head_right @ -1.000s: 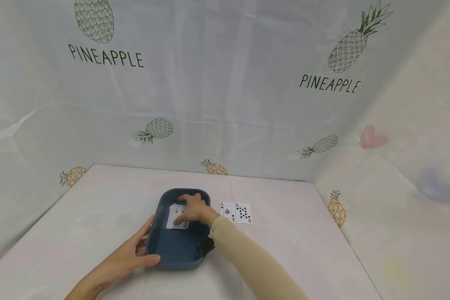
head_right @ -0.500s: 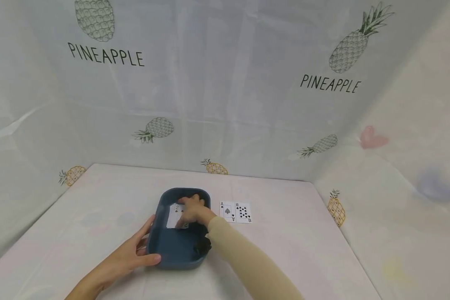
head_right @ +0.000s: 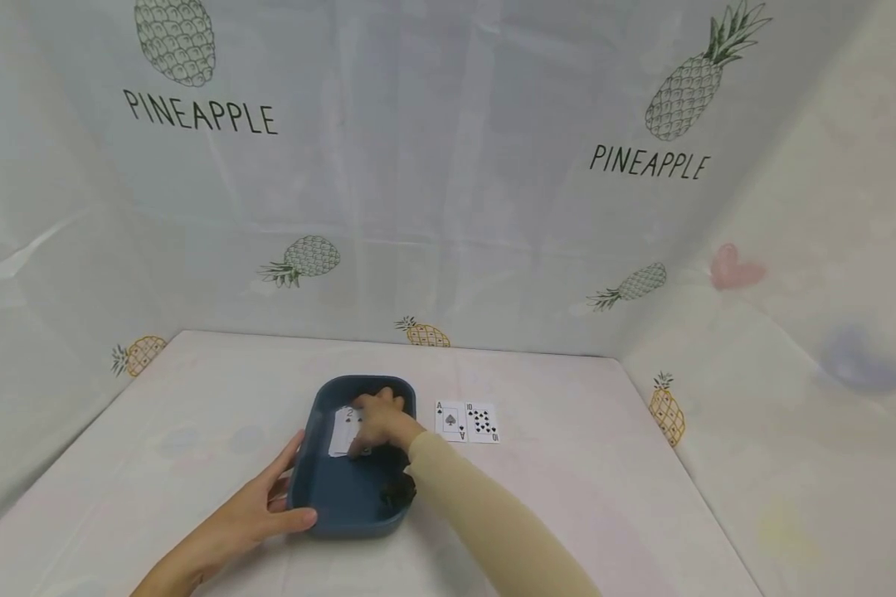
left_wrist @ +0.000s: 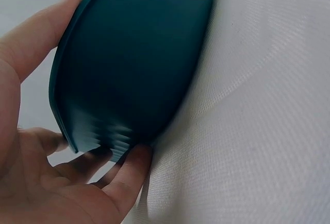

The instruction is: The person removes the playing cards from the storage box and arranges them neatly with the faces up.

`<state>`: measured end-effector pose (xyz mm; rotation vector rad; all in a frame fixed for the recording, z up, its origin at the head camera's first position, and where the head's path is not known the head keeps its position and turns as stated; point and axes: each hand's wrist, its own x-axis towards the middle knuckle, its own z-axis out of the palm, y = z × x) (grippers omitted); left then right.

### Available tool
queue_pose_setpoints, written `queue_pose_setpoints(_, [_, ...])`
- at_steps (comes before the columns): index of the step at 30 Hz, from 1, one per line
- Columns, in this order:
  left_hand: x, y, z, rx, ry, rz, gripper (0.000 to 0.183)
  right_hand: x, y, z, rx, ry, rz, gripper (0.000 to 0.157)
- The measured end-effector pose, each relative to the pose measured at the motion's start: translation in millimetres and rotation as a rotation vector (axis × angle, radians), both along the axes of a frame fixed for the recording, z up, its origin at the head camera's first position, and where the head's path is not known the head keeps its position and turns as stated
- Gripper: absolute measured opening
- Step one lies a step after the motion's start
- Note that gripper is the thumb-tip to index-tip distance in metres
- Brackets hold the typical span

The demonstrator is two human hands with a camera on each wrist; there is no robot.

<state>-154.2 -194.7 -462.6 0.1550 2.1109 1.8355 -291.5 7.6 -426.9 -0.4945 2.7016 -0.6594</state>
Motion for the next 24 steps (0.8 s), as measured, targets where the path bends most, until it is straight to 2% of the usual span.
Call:
queue_pose_setpoints(8, [0.1,-1,-0.4,0.021,0.006,-0.013,0.112,-1.8,5,4.3,-0.033,0.013,0.021,0.079])
queue_pose_setpoints(18, [-1.2,-1,-2.1,0.045,0.017,-0.045,0.113,1.0,19,26.3,-0.117,0.004,0.111,0.078])
queue_pose_setpoints(24, [-1.3,0,-2.5,0.005,0.019,-0.021,0.113,3.3,29,40.0,-0.150,0.010,0.173,0.081])
